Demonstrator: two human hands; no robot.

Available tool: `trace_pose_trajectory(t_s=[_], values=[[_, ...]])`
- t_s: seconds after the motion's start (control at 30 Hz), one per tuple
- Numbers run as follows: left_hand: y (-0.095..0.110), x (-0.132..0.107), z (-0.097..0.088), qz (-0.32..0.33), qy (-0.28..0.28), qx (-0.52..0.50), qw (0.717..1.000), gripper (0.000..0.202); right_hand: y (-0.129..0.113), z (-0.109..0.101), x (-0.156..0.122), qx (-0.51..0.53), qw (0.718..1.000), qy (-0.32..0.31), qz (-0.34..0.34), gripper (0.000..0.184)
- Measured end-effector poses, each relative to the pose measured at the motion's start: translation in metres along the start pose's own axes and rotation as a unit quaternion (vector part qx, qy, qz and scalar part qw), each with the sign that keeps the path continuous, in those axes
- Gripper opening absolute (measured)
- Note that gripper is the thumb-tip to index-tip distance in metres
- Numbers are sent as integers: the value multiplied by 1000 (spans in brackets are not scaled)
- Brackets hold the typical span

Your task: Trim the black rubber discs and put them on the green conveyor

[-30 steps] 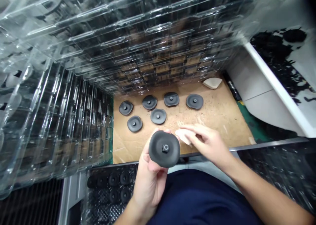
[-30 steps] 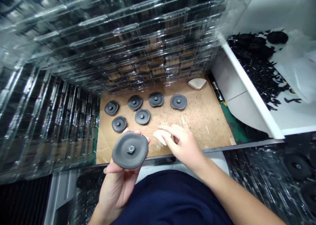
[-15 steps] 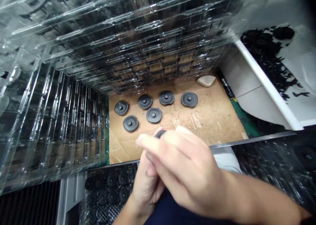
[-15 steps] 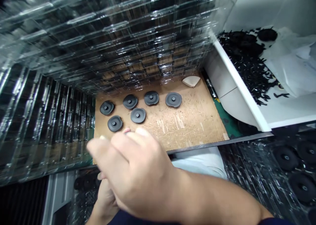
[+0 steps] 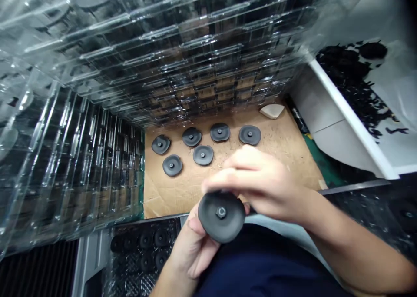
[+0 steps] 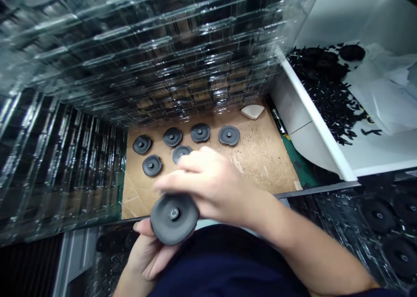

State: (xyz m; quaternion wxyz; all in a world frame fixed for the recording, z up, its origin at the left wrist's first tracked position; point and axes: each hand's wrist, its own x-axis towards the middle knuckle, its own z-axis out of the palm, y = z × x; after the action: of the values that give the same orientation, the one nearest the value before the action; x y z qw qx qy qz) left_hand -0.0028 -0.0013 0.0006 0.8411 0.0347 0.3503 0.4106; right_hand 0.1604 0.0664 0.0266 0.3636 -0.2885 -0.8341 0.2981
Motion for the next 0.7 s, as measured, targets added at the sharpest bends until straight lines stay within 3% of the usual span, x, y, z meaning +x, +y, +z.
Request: trace_pose_trajectory(t_s=[0.1,0.17,0.23,0.33,0.4,0.57,0.63,0.7], values=[[4,-3,-3,-15,-51,-43,998,44,17,10,-26,-3,982,77,174,24],[6,-2,-5,-17,-78,-59,995,45,20,24,-52,29,960,59,274,24],[6,-1,-6,-17,-99,-61,993,46,19,40,-78,49,946,9,321,25],[6,0,-8,-17,-114,-49,992,49,16,56,-105,60,943,-43,326,24],[6,0,-7,-17,-119,-44,992,48,16,55,-111,50,940,-44,334,23],[2,-2,3,-31,-93,-20,995,46,5,10,-87,19,940,38,337,25],[-2,-4,7,-23,-77,-9,997,46,-11,-5,-67,12,960,95,264,23],[-6,-6,10,-9,-41,18,999,44,-26,-10,-49,-7,985,120,127,26]])
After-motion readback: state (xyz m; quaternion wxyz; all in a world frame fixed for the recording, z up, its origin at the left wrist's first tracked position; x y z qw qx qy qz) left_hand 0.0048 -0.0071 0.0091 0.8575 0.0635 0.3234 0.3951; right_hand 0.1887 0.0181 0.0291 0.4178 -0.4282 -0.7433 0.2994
